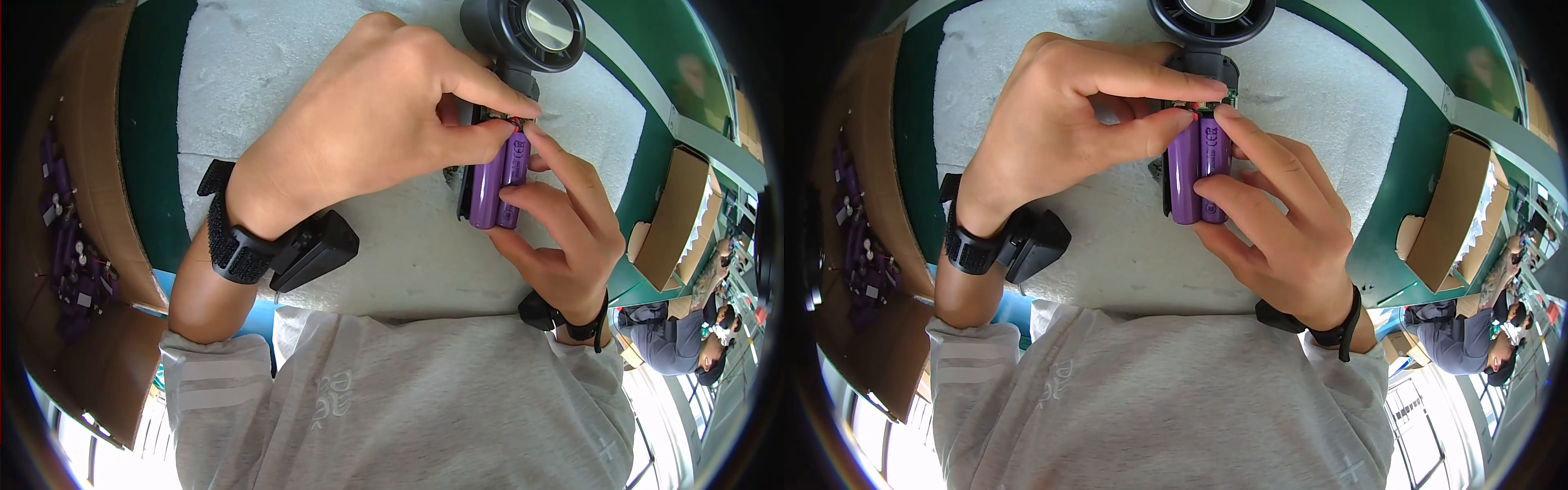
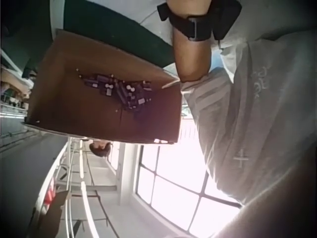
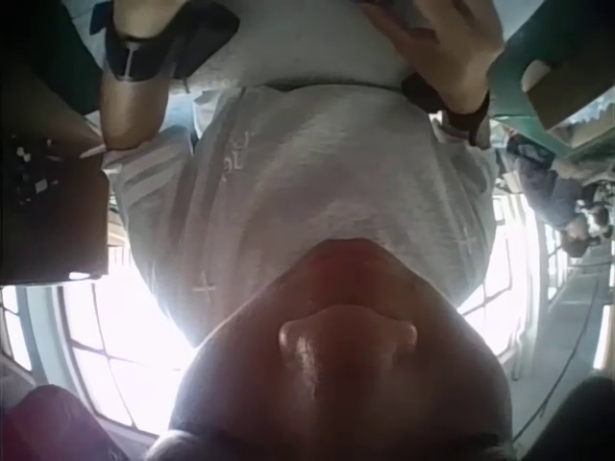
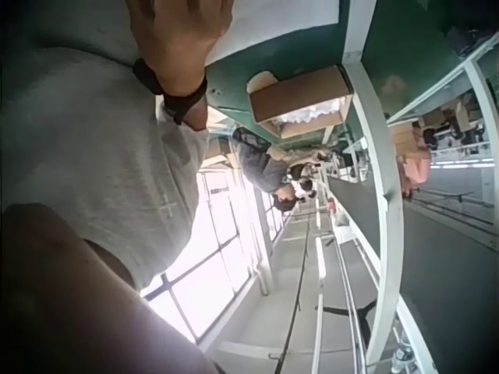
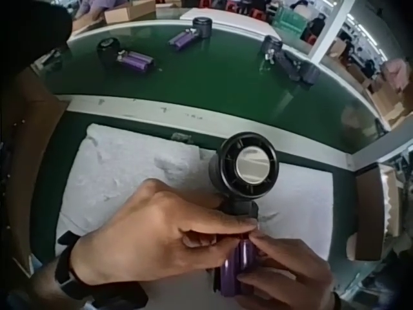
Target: Assemble an electronic device by connecting a circuit board to a battery and housing.
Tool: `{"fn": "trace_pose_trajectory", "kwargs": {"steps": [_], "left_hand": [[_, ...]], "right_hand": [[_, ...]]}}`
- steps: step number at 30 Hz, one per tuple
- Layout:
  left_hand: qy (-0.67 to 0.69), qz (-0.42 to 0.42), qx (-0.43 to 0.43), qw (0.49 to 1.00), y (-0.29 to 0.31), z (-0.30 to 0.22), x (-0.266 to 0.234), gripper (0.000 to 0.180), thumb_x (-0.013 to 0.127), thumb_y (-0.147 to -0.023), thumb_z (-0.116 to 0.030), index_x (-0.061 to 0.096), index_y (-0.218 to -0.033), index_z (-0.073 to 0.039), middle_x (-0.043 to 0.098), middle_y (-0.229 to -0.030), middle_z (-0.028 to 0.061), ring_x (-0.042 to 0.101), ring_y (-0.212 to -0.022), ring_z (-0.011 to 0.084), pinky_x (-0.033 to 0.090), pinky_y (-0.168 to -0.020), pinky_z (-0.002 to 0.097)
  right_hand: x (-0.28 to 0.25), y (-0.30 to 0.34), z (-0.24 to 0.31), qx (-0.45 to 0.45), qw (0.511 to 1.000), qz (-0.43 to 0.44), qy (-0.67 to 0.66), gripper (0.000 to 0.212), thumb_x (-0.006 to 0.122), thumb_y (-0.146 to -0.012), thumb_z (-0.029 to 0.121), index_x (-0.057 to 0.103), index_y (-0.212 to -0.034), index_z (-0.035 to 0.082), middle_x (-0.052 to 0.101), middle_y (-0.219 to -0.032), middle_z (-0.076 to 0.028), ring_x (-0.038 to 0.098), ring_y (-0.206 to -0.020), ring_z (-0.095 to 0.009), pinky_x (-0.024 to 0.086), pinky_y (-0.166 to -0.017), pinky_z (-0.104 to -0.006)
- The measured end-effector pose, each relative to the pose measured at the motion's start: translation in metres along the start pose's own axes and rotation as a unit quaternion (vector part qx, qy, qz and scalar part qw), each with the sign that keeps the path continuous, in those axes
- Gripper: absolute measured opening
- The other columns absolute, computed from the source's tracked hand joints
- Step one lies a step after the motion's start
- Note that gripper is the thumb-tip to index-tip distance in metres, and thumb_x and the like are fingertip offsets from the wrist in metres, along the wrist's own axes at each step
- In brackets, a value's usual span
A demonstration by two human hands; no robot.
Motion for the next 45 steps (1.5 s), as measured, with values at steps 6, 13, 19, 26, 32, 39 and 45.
{"fn": "trace_pose_trajectory", "kwargs": {"steps": [6, 13, 19, 26, 32, 39, 45], "left_hand": [[0.086, 0.031, -0.038, 0.995, 0.002, 0.003, -0.001, 0.035, 0.079, -0.071, -0.001, 0.073, -0.104, -0.011, 0.069, -0.083, 0.005, 0.062, -0.063, 0.0096, 0.051, -0.058, 0.02], [0.078, 0.043, -0.039, 0.995, 0.004, 0.004, 0.0, 0.041, 0.082, -0.067, -0.003, 0.073, -0.107, -0.01, 0.069, -0.089, 0.0049, 0.062, -0.068, 0.0083, 0.052, -0.062, 0.0199], [0.102, 0.048, -0.074, 0.991, 0.003, 0.004, 0.002, 0.043, 0.082, -0.066, -0.003, 0.072, -0.108, -0.009, 0.07, -0.091, 0.0041, 0.061, -0.071, 0.0072, 0.051, -0.064, 0.0195], [0.126, 0.057, -0.108, 0.984, 0.005, 0.003, 0.003, 0.043, 0.082, -0.067, -0.001, 0.072, -0.108, -0.007, 0.071, -0.09, 0.0043, 0.061, -0.072, 0.0063, 0.051, -0.065, 0.0194], [0.111, 0.064, -0.12, 0.984, 0.003, -0.001, 0.004, 0.044, 0.08, -0.068, 0.002, 0.071, -0.11, -0.007, 0.071, -0.089, 0.005, 0.062, -0.072, 0.0063, 0.051, -0.065, 0.0201], [0.082, 0.06, -0.146, 0.984, 0.0, 0.001, 0.002, 0.043, 0.08, -0.068, 0.002, 0.071, -0.109, -0.006, 0.072, -0.087, 0.0055, 0.063, -0.07, 0.0075, 0.051, -0.063, 0.0216], [0.077, 0.017, -0.059, 0.995, 0.005, -0.006, 0.008, 0.04, 0.083, -0.062, -0.012, 0.073, -0.101, -0.012, 0.07, -0.083, 0.0094, 0.065, -0.065, 0.0221, 0.05, -0.061, 0.0293]], "right_hand": [[-0.003, 0.001, 0.001, -0.004, 1.0, 0.01, 0.018, 0.037, 0.083, -0.048, -0.002, 0.066, -0.081, 0.0, 0.06, -0.123, -0.022, 0.064, -0.093, -0.03, 0.055, -0.074, -0.0334], [-0.003, 0.0, 0.006, 0.018, 0.998, 0.038, 0.047, 0.036, 0.083, -0.049, -0.002, 0.065, -0.08, 0.0, 0.061, -0.122, -0.022, 0.064, -0.095, -0.031, 0.056, -0.071, -0.0325], [0.004, 0.003, 0.0, -0.011, 1.0, -0.025, 0.005, 0.034, 0.083, -0.051, -0.002, 0.062, -0.077, 0.002, 0.058, -0.124, -0.023, 0.064, -0.092, -0.029, 0.056, -0.071, -0.032], [0.002, 0.002, -0.001, -0.001, 1.0, 0.012, -0.016, 0.038, 0.082, -0.054, -0.004, 0.059, -0.083, 0.003, 0.054, -0.12, -0.019, 0.062, -0.087, -0.026, 0.055, -0.074, -0.0326], [0.005, 0.0, -0.006, 0.072, 0.996, 0.007, -0.051, 0.051, 0.081, -0.055, -0.004, 0.057, -0.098, 0.004, 0.049, -0.12, -0.016, 0.061, -0.092, -0.025, 0.054, -0.074, -0.0326], [0.003, -0.008, -0.009, 0.134, 0.987, 0.022, -0.088, 0.064, 0.084, -0.056, 0.001, 0.053, -0.112, 0.009, 0.046, -0.123, -0.012, 0.056, -0.102, -0.022, 0.052, -0.068, -0.0294], [-0.002, -0.007, -0.013, 0.083, 0.99, -0.037, -0.108, 0.045, 0.082, -0.063, 0.003, 0.06, -0.102, 0.006, 0.056, -0.107, -0.01, 0.059, -0.09, -0.021, 0.051, -0.064, -0.0271]]}}
Point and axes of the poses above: each hand's wrist, its own y-axis away from the middle knuckle, its own x-axis out of the palm, z = x × y, the point moved 2 cm from there along -y, towards the middle knuckle
